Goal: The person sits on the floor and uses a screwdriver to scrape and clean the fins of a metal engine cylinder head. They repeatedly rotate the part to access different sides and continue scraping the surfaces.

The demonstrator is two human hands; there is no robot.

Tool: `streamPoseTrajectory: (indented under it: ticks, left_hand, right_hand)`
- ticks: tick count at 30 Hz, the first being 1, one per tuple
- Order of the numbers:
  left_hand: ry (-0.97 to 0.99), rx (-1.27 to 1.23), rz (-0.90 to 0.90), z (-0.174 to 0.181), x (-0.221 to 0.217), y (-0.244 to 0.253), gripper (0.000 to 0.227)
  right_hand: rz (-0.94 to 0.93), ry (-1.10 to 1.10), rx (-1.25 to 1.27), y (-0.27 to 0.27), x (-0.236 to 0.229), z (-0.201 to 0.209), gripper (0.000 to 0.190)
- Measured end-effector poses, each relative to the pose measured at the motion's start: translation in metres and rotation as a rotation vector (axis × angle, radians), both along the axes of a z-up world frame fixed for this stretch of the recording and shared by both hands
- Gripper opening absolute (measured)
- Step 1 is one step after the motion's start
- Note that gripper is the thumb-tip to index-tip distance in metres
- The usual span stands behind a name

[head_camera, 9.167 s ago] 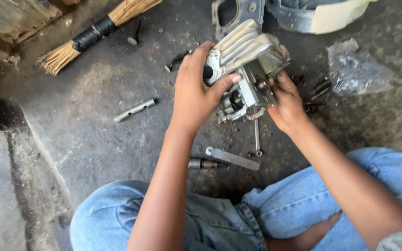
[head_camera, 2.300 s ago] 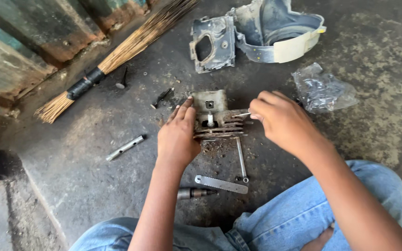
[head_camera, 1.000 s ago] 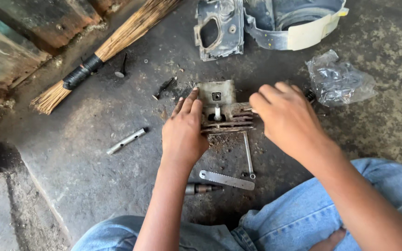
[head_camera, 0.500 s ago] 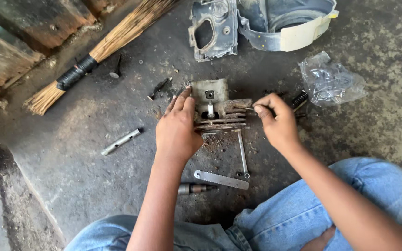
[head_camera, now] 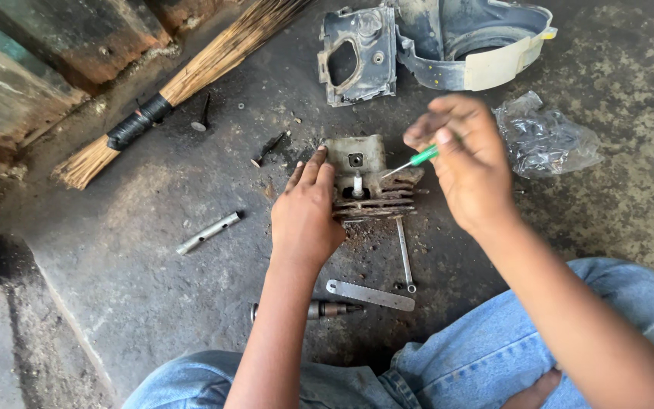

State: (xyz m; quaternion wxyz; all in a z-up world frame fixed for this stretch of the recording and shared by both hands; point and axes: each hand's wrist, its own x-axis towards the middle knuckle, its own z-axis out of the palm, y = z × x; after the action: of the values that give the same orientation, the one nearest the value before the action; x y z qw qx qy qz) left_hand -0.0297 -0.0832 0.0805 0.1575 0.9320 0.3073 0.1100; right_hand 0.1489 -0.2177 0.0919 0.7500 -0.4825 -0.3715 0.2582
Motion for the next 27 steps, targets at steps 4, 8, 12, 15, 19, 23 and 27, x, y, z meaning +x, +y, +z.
streamPoseTrajectory:
  ticks: [4,8,12,15,19,23,27]
  left_hand:
    - [0.009,-0.044,0.012,0.003,-0.001,-0.002,0.080]
    - [0.012,-0.076,0.023,0.004,-0.001,-0.001,0.078]
    - [0.009,0.020,0.004,-0.003,0.001,-0.001,0.078]
    - [0.052,-0.022,0.015,0.002,0.001,-0.002,0.085]
    - [0.050,-0.064,0.028,0.009,0.003,0.001,0.083]
    - [-0.023,-0.026,0.009,-0.005,0.000,0.000,0.081]
    - [-0.038,-0.024,0.001,-0.001,0.001,0.000,0.077]
  right_hand:
    - [-0.034,0.484,0.090,-0.003,0.023,0.011,0.022]
    - [0.061,0.434,0.234,0.003,0.034,0.016,0.063]
    - [0.099,0.277,0.321,0.004,0.016,0.004,0.071]
    - [-0.021,0.226,0.173,0.034,-0.020,-0.022,0.060]
    - [-0.033,0.157,0.186,0.040,-0.039,-0.006,0.058]
    - [0.095,0.075,0.288,0.010,-0.020,0.015,0.069]
    - [-0.133,-0.070,0.023,0.040,-0.030,-0.026,0.067]
